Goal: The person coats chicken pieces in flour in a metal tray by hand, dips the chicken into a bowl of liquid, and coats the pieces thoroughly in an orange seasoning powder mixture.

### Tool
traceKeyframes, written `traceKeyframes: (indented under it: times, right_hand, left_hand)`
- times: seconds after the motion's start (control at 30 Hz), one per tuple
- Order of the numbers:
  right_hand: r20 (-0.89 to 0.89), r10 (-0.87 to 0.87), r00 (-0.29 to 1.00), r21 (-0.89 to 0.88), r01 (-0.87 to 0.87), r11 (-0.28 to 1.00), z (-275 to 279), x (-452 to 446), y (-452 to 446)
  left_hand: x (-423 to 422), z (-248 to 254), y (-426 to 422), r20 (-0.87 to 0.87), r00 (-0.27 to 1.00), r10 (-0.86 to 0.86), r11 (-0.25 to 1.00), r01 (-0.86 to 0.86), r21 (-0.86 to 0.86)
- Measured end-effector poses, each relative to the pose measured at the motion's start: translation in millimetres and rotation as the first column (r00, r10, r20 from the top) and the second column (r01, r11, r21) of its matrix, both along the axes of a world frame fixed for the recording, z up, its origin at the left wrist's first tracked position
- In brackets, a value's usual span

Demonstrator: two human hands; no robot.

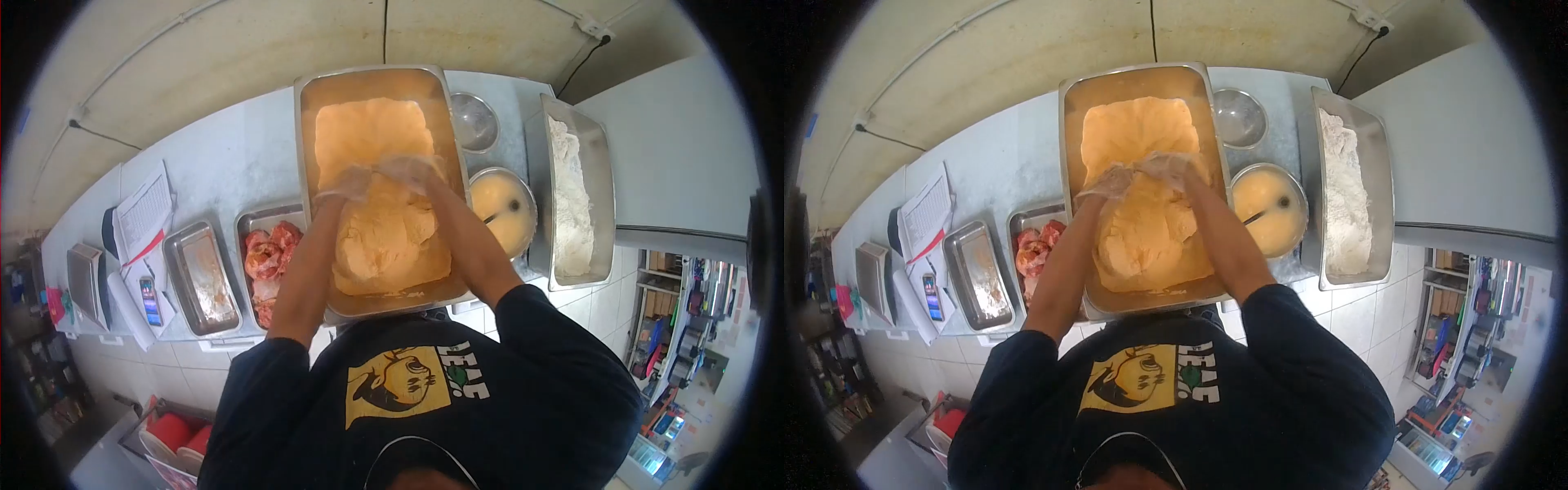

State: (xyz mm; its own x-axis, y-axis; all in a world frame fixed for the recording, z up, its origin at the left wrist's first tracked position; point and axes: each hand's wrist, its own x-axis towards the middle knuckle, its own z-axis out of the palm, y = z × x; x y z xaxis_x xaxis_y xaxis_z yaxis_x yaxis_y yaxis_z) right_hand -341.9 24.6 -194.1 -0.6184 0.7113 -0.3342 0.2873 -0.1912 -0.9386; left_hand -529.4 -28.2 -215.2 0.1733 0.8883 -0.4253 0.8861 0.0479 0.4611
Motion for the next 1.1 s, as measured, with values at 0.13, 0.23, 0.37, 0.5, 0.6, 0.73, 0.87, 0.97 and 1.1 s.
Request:
traceKeyframes:
  times: [0.13, 0.23, 0.37, 0.5, 0.6, 0.73, 0.87, 0.97, 1.1]
  right_hand:
    - [0.317, 0.373, 0.872, 0.101, -0.422, 0.901, 94, 39, -20]
    - [0.801, 0.229, 0.554, 0.374, -0.76, 0.532, 104, 54, -92]
    - [0.903, -0.123, 0.412, 0.387, -0.655, 0.649, 84, 33, -119]
    - [0.866, -0.193, 0.462, 0.458, -0.575, 0.678, 58, 15, -97]
    - [0.748, -0.262, 0.61, 0.591, -0.433, 0.68, 17, 22, -62]
    - [0.352, -0.092, 0.931, 0.303, -0.021, 0.953, -14, 63, -29]
    - [0.049, -0.146, 0.988, -0.359, 0.154, 0.921, 30, 80, -55]
    - [0.964, 0.135, 0.229, 0.13, -0.848, 0.514, 121, 24, -68]
    - [0.855, -0.154, 0.496, 0.458, -0.58, 0.674, 45, 28, -85]
  left_hand:
    - [15, 109, -83, 0.059, 0.993, 0.097, 0.994, -0.1, 0.041]
    - [50, 155, -142, -0.178, 0.978, 0.108, 0.994, -0.104, 0.027]
    - [74, 147, -134, -0.211, 0.954, 0.214, 0.971, -0.231, -0.059]
    - [64, 122, -96, -0.119, 0.919, 0.376, 0.915, -0.389, -0.11]
    - [53, 64, -78, -0.033, 0.896, 0.444, 0.896, -0.444, -0.014]
    - [43, 94, -83, 0.199, 0.869, 0.454, 0.877, -0.475, 0.075]
    - [19, 97, -68, 0.14, 0.972, 0.191, 0.981, -0.187, -0.047]
    - [18, 139, -55, -0.163, 0.982, 0.092, 0.921, -0.147, -0.362]
    - [57, 61, -66, -0.386, 0.896, 0.222, 0.945, -0.1, 0.311]
